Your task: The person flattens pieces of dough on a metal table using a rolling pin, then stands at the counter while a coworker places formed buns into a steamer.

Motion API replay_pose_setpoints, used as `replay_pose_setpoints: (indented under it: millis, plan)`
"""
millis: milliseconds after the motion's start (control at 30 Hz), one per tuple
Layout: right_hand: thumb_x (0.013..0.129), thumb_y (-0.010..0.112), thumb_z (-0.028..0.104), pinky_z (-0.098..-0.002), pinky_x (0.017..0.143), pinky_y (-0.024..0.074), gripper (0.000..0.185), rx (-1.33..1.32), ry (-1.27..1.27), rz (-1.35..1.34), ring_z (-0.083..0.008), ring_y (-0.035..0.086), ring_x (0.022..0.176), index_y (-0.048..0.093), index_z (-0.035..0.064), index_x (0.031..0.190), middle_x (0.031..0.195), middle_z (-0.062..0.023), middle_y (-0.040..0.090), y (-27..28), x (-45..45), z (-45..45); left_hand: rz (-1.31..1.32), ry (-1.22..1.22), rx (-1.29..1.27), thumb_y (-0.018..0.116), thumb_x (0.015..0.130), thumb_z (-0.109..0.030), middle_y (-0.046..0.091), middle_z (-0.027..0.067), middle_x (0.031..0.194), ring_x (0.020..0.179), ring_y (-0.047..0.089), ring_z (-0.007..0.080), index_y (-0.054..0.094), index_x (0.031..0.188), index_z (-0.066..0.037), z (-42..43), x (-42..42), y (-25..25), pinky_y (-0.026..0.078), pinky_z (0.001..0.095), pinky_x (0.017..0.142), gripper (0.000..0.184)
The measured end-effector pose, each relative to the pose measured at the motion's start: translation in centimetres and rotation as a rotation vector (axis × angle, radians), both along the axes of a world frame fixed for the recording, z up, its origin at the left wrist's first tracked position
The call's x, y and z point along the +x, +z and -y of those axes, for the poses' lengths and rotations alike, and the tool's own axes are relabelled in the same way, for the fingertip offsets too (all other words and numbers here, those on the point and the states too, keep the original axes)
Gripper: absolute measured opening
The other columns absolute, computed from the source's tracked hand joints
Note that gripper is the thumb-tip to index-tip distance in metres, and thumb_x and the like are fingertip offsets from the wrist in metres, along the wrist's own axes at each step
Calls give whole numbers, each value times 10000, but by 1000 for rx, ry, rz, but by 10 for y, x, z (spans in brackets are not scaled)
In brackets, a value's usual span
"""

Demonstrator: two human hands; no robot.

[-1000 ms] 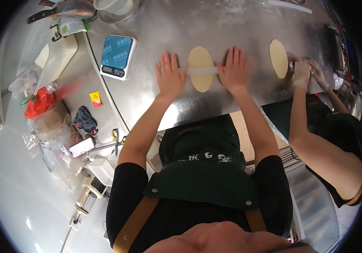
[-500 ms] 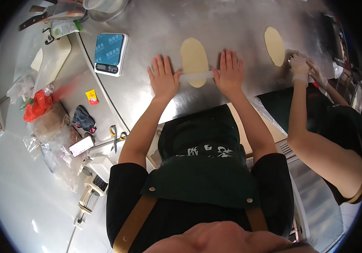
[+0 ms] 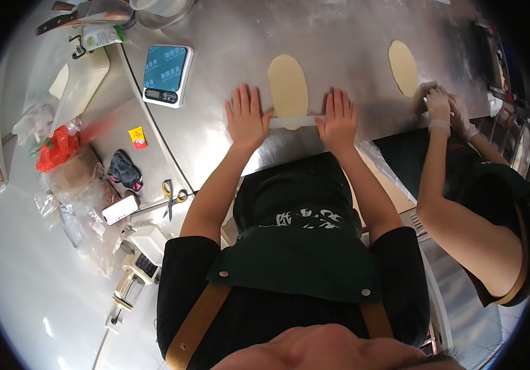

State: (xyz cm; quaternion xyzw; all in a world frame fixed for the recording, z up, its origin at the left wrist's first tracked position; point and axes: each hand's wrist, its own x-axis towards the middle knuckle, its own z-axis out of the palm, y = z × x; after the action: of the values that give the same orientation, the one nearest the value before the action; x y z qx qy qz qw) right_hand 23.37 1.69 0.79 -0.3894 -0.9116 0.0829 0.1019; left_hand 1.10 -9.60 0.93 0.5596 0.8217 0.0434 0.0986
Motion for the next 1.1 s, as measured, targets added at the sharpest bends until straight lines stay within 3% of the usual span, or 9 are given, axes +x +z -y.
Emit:
replay_pose_setpoints:
  millis: [167,267,367,433,533,633,733,933,1100]
  plan:
    - [796,653,321,-534,1072,282,659,8,11,-38,-350,380,1319,448,29,1351,1447,-188,376,-10,26,36,65,-36,36,577,855,-405,257,203,1516,1405,218,394,364,1423,-31,44,23,-2,134,585,1111,712]
    - [816,637,238,-525,1087,270,525,28,35,22,-328,393,1317,496,43,1283,1437,-180,395,-5,33,42,77,-58,57,589,856,-372,279,200,1506,1398,236,396,379,1416,-40,59,33,2,144,596,1102,684]
    - [804,617,150,-502,1075,299,370,84,97,-31,-310,477,1231,545,47,1152,1308,-159,518,-7,39,41,77,-65,110,589,868,-330,318,201,1482,1378,272,391,405,1397,-48,60,32,5,181,581,1093,627]
    - [781,595,93,-480,1037,340,305,-23,133,-113,-301,527,1133,551,44,1079,1181,-138,571,-6,42,41,63,-44,202,588,876,-291,390,205,1435,1336,347,383,467,1350,-41,36,24,12,251,545,1081,549]
    - [739,571,36,-451,966,390,272,-72,157,-198,-286,562,1001,555,42,1010,1027,-111,595,10,43,47,369,117,336,604,873,-208,544,199,1268,1195,495,363,578,1207,-14,-24,2,13,386,456,1006,387]
    - [700,576,8,-444,913,409,293,-116,107,-219,-288,566,943,544,40,989,977,-105,591,27,57,64,301,146,404,620,864,-152,626,175,1097,1031,589,335,629,1087,5,-84,-8,20,476,390,893,273]
    - [666,602,-2,-448,897,410,338,-154,9,-217,-297,564,928,528,46,992,967,-107,587,35,87,81,499,129,405,646,835,-127,630,136,1040,963,606,320,631,1088,-21,-138,12,18,495,381,819,275]
    - [649,630,-4,-452,891,405,377,-165,-237,-145,-307,562,918,513,60,1002,961,-110,585,42,158,106,1018,117,252,650,830,-140,637,156,970,902,628,286,622,1077,-11,-248,113,-1,501,379,788,280]
    - [657,634,-2,-450,859,406,361,-180,-474,-110,-310,565,898,514,61,992,945,-112,588,41,198,126,995,188,101,718,779,-172,657,204,965,920,641,309,629,1062,18,-332,170,-14,506,373,805,352]
